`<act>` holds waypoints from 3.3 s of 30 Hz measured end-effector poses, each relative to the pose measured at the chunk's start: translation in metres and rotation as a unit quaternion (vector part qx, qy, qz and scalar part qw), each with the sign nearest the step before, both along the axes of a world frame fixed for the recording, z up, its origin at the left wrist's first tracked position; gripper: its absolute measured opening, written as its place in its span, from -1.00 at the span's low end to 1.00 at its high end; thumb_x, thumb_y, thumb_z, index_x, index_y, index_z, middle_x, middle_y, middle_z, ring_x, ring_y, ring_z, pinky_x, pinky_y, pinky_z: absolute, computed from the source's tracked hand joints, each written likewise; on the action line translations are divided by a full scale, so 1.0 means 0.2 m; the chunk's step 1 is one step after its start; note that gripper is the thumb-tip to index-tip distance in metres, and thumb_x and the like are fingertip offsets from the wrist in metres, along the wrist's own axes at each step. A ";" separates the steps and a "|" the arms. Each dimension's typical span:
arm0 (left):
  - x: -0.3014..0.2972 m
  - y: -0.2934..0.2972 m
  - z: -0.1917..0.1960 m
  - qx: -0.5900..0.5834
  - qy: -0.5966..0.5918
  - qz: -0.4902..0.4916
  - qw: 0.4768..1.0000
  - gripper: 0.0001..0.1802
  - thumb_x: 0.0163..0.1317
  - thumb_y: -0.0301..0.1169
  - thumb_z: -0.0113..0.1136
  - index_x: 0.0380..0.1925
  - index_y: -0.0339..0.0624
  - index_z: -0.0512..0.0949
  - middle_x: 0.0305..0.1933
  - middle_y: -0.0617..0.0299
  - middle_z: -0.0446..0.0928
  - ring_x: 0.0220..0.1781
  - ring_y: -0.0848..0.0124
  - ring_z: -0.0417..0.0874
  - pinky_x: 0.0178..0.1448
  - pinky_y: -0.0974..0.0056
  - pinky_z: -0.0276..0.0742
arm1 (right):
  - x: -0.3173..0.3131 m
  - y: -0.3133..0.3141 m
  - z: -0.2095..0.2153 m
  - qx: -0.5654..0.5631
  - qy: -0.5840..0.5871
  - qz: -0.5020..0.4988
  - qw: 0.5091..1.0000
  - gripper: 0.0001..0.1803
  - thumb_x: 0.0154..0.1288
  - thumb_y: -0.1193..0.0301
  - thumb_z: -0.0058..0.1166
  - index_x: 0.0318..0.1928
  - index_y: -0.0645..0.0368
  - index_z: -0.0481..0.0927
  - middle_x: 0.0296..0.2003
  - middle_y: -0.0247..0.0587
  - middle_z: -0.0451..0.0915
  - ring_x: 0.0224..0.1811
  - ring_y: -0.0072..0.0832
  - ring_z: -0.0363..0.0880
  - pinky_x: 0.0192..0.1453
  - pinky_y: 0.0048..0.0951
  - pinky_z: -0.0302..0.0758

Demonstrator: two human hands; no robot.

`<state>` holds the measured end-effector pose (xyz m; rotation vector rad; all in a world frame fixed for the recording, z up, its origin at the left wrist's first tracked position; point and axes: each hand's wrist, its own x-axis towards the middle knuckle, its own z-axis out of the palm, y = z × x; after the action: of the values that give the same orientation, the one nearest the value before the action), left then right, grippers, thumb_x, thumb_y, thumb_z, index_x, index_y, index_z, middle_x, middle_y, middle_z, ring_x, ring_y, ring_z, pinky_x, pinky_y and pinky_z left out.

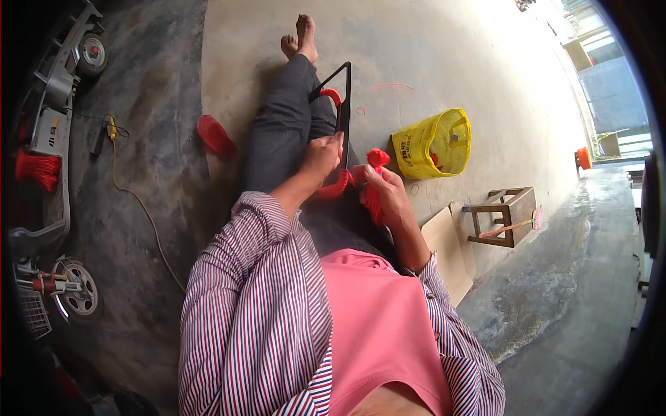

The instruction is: Wrapping red yarn or string around a wire frame to construct a fly swatter.

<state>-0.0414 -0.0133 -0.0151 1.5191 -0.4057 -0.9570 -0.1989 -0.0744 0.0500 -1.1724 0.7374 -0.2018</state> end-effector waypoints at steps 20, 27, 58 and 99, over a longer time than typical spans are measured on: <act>0.09 0.02 -0.04 0.091 0.105 -0.039 0.990 -0.66 0.32 -0.19 -0.03 -0.36 -0.28 0.53 -0.69 0.29 0.44 -0.70 0.42 0.43 -0.58 0.31 0.36 | 0.10 0.12 0.10 -0.058 0.113 0.093 0.988 -0.85 0.23 0.43 0.01 -0.22 0.21 0.49 -0.59 -0.44 0.42 -0.63 -0.71 0.33 -0.58 -0.63 0.27; 0.07 0.16 0.15 -0.039 -0.360 0.032 0.932 -0.67 -0.03 -0.59 0.07 -0.17 -0.28 0.50 -0.15 0.07 0.48 -0.12 0.24 0.51 0.01 0.23 0.43 | -0.01 -0.10 0.25 0.010 -0.052 -0.042 0.998 -0.78 0.20 0.51 0.04 -0.13 0.29 0.49 -0.62 -0.46 0.38 -0.67 -0.72 0.30 -0.62 -0.66 0.24; 0.09 0.28 0.13 0.102 -0.281 -0.052 0.953 -0.69 0.23 -0.30 0.14 -0.56 -0.33 0.47 -0.69 0.08 0.39 -0.59 0.49 0.45 -0.47 0.23 0.36 | 0.30 -0.07 -0.06 -0.440 0.063 0.195 0.874 -0.65 0.01 0.35 0.22 -0.16 0.20 0.52 -0.44 0.01 0.59 -0.32 -0.11 0.60 -0.24 -0.27 0.51; 0.04 0.25 0.20 0.016 0.250 -0.058 0.966 -0.85 0.08 -0.43 0.03 -0.31 -0.13 0.40 -0.49 0.07 0.56 -0.78 0.64 0.23 -0.73 0.49 0.02 | -0.76 -0.36 0.12 0.118 -0.277 -0.331 0.894 -0.67 0.44 0.13 -0.20 -0.30 0.11 0.45 -0.68 -0.55 0.17 -0.73 -0.73 0.02 -0.67 -0.63 0.00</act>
<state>-0.0335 0.0358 0.0249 1.2334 -0.1141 -1.3995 -0.3511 -0.1470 0.0744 -0.5426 0.6003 -0.9512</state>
